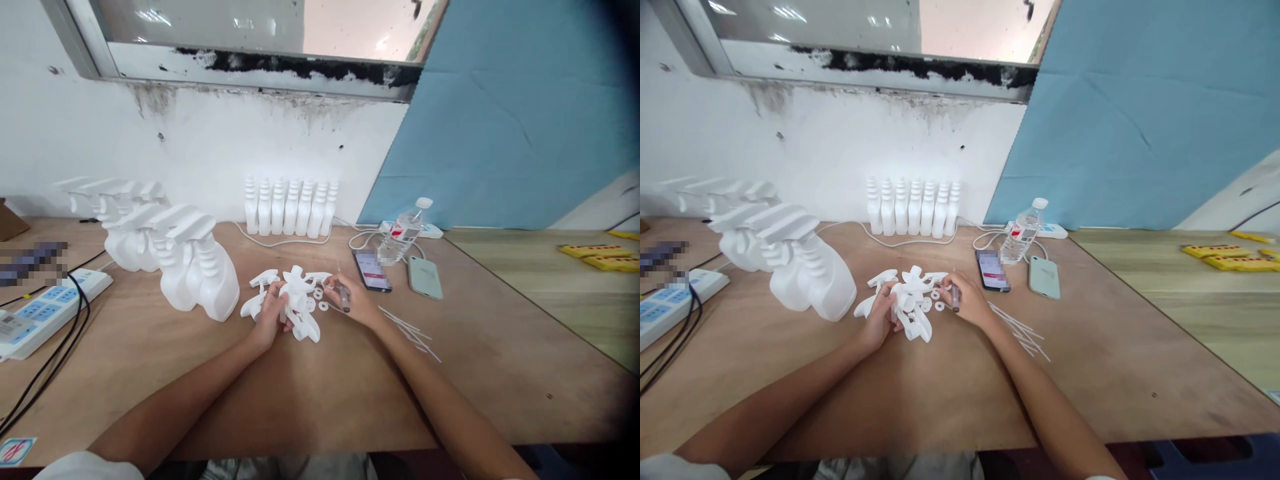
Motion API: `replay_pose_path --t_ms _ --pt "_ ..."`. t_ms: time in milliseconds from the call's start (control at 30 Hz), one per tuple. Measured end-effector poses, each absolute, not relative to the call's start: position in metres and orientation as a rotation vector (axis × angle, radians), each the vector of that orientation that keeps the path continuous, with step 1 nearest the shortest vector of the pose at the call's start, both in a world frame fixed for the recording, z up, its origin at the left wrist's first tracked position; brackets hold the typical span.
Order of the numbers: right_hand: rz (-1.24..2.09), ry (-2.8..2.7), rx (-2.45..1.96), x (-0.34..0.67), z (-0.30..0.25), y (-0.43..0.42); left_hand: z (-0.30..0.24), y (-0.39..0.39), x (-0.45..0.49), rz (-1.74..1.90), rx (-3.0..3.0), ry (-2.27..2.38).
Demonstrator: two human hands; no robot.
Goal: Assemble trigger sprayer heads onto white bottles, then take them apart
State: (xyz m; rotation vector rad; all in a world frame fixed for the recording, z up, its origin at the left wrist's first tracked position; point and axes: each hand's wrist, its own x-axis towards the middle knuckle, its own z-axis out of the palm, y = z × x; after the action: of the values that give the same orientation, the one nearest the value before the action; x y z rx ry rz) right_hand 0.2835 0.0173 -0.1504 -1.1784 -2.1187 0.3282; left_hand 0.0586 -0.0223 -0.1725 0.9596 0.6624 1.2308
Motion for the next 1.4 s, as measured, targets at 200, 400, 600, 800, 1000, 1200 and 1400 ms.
replay_pose_path --t_ms 200,400,600,800,1000,1200,1400 --pt "0.345 -2.099 -1.215 0.319 -0.158 0.018 -0.171 -0.034 0.05 1.197 1.387 0.746" --pt "0.347 -2.18 -1.418 0.338 -0.153 0.02 -0.168 -0.042 0.036 1.073 1.956 0.755" --pt "0.281 -2.28 -1.405 0.35 -0.168 0.031 -0.169 -0.042 0.019 0.926 2.433 0.792" --pt "0.231 -2.26 -1.366 0.353 -0.172 0.037 -0.168 -0.043 0.019 0.891 2.519 0.837" --pt "0.12 -2.275 -1.354 0.348 -0.17 0.035 -0.162 -0.043 0.022 0.945 2.472 0.868" --pt "0.058 -2.331 -1.334 0.349 -0.169 0.035 -0.129 -0.043 -0.018 1.292 2.627 1.341" --pt "-0.002 -2.321 -1.285 0.349 -0.166 0.034 -0.126 -0.056 -0.072 1.876 2.13 2.191"
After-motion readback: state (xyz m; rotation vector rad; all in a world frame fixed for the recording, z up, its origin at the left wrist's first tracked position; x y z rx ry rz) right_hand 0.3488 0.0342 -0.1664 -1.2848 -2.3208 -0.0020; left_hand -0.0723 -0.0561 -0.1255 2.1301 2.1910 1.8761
